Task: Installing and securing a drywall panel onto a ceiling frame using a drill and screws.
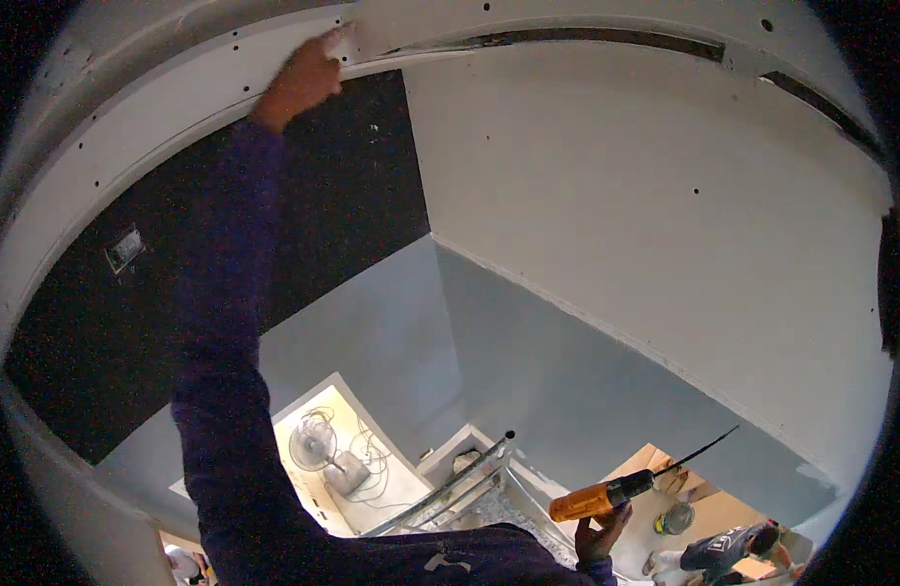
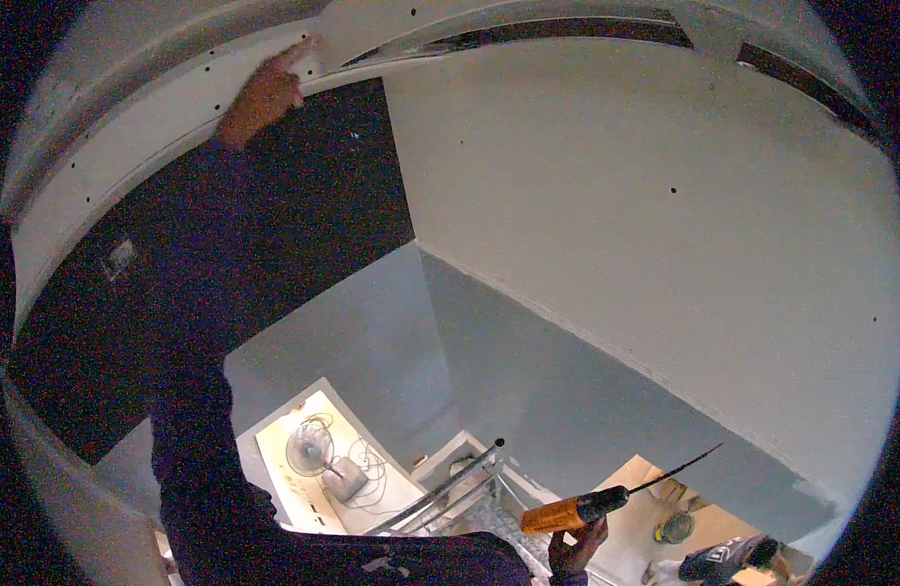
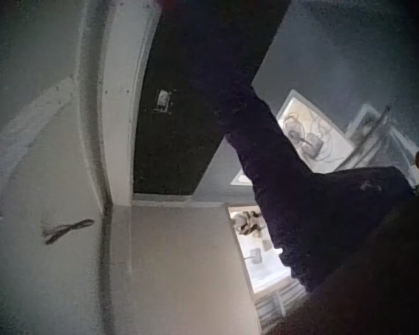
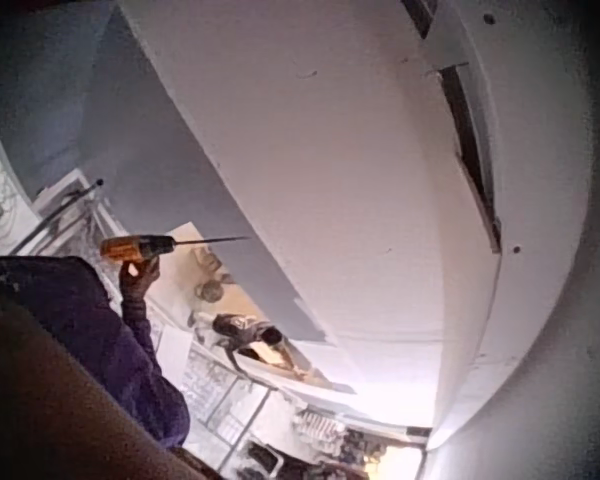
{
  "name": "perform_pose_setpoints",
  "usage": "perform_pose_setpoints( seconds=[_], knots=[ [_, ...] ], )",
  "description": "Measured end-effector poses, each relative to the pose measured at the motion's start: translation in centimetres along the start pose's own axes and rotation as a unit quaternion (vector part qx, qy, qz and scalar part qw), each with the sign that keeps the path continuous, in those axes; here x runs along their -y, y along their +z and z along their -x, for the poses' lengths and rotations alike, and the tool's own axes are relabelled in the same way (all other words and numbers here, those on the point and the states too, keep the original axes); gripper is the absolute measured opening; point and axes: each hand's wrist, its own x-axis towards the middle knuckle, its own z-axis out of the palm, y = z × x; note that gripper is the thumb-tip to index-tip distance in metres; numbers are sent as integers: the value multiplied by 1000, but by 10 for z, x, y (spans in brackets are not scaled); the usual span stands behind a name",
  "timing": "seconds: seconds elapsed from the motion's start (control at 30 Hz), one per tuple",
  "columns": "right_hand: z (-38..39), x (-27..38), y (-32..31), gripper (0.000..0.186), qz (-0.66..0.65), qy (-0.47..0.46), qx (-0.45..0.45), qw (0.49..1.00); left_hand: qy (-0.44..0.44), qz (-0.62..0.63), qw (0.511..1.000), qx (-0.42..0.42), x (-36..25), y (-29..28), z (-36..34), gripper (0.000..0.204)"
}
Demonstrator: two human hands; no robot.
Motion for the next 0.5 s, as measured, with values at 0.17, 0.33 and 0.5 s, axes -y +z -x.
perform_pose_setpoints(
  seconds=[0.17,0.33,0.5],
  knots=[
    [16,14,-9,95,-68,153,29,985,98,-377,909,-150,35,-89,-51,33],
    [43,-3,-29,102,-55,90,-15,994,45,-339,934,-106,-39,-53,-36,43],
    [0,48,-43,58,-542,330,-140,760,-1,-281,959,-22,-64,-54,-42,50]
  ],
)
